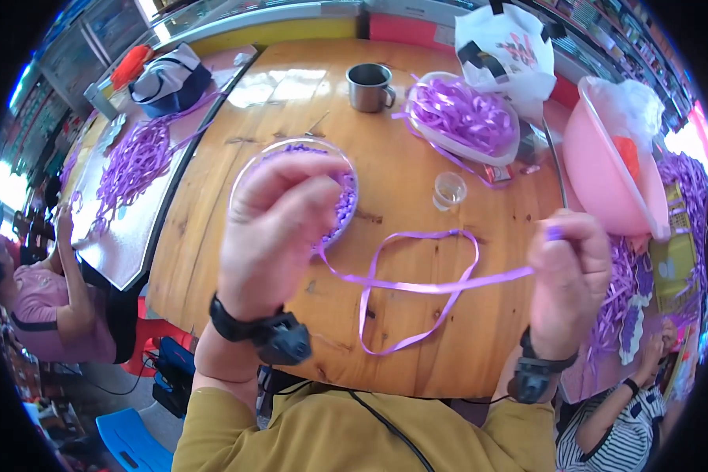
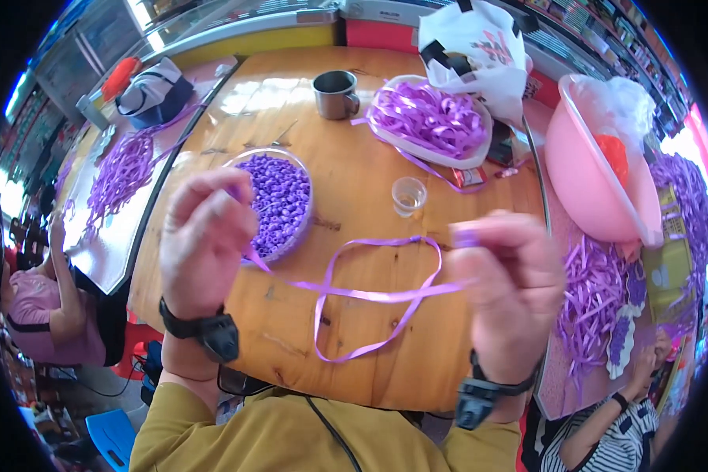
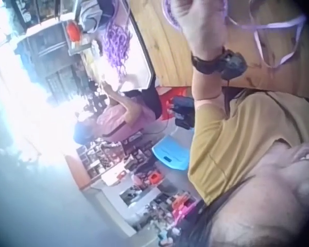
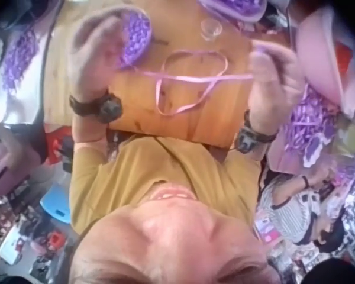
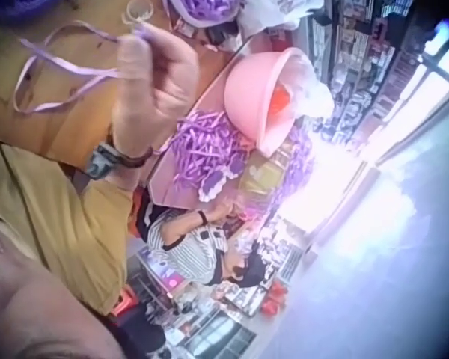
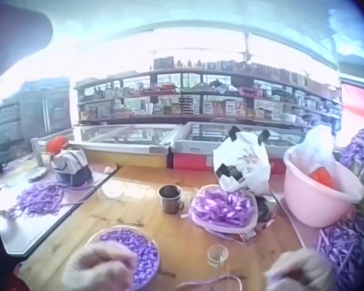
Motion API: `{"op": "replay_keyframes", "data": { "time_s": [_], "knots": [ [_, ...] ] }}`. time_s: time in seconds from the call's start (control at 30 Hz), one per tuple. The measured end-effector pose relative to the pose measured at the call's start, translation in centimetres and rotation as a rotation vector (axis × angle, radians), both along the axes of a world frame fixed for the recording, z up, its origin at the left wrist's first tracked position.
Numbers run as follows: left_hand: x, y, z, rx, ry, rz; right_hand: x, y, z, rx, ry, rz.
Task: Braid or tie long purple ribbons into knots and patterns at a workshop table.
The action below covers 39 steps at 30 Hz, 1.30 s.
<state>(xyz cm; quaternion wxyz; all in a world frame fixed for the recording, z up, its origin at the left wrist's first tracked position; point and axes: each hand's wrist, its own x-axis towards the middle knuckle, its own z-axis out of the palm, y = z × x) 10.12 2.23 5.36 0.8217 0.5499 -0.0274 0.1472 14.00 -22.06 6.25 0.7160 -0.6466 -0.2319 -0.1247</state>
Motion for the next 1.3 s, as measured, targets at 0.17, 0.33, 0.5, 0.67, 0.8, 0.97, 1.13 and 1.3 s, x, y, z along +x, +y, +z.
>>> {"op": "replay_keyframes", "data": {
  "time_s": [0.17,0.33,0.5,0.67,0.8,0.97,1.13,1.3],
  "knots": [
    [0.9,-2.7,-1.2,0.302,-0.115,-0.236,-0.2,1.3,-0.4,-0.177,-0.082,0.182],
    [1.1,-3.8,-0.2,0.01,0.01,-0.37,-0.1,1.8,-1.0,-0.188,-0.066,0.218],
    [1.6,-4.3,-1.5,-0.127,-0.005,-0.449,-0.3,2.4,-1.7,-0.193,-0.052,0.226],
    [1.5,-4.4,-2.1,-0.094,0.027,-0.47,-0.3,2.9,-2.0,-0.188,0.013,0.245],
    [1.7,-4.3,-2.2,-0.14,0.07,-0.459,-0.1,3.2,-2.3,-0.187,0.006,0.239],
    [1.6,-4.4,-2.1,-0.157,0.061,-0.479,-0.2,3.3,-2.6,-0.211,0.035,0.2],
    [1.5,-4.5,-2.3,-0.134,0.081,-0.466,0.0,3.2,-2.8,-0.273,-0.027,0.192],
    [1.5,-4.3,-2.8,-0.007,0.001,-0.421,-0.1,3.5,-2.7,-0.279,-0.096,0.138]
  ]
}}
